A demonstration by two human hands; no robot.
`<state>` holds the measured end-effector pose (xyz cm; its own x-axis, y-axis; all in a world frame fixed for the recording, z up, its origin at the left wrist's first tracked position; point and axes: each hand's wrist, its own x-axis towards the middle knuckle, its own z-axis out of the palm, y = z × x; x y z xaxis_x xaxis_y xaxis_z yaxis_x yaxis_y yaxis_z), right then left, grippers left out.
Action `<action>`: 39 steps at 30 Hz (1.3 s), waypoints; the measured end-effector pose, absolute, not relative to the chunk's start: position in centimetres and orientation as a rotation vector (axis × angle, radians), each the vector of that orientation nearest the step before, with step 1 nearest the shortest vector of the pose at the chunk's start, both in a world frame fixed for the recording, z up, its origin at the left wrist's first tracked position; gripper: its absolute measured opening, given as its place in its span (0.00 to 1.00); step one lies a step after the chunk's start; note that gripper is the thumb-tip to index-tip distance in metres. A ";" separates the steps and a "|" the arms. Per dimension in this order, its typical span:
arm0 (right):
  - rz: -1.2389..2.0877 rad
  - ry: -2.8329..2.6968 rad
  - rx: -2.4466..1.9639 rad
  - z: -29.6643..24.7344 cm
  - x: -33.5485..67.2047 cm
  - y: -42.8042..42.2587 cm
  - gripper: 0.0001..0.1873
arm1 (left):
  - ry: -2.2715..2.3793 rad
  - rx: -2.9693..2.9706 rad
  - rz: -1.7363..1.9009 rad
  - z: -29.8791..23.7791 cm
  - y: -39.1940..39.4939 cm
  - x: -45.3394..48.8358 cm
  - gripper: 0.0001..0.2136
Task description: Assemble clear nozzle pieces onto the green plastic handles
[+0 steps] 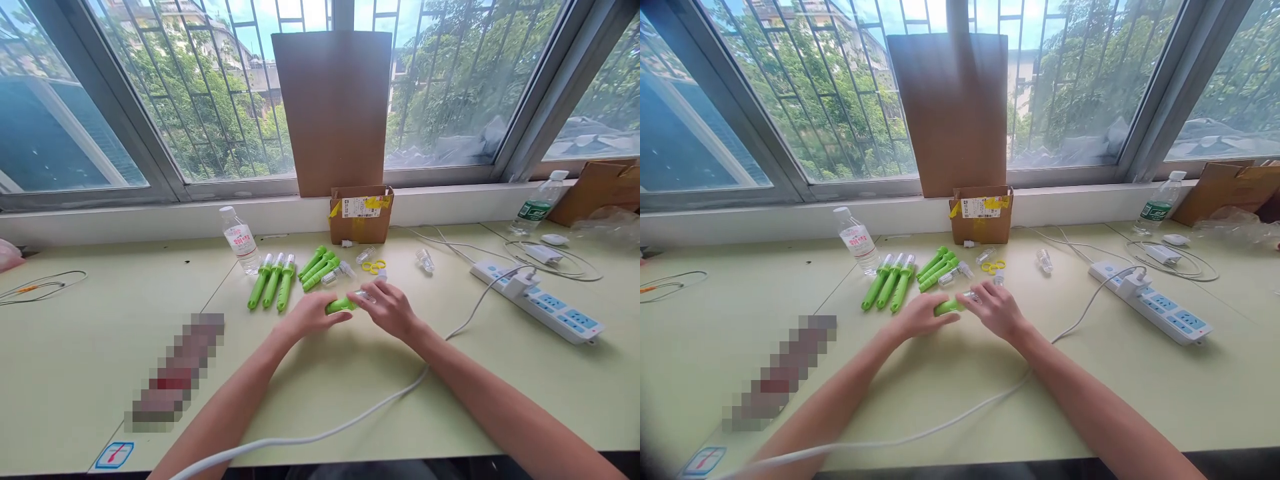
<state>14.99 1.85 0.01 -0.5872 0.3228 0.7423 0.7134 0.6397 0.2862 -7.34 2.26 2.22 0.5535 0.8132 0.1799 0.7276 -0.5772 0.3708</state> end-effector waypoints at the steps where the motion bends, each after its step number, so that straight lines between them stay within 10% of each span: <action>1: -0.786 -2.196 -0.773 0.0 15.1 1.9 0.19 | 1.239 2.410 0.456 2.5 2.2 -7.4 0.24; 15: -0.915 -2.213 -0.672 -0.1 15.6 1.9 0.28 | 0.993 1.783 0.282 3.1 2.1 -7.8 0.21; 39: -0.302 -2.312 -1.134 -0.1 15.1 1.8 0.16 | 1.448 2.894 0.524 2.0 1.4 -6.3 0.16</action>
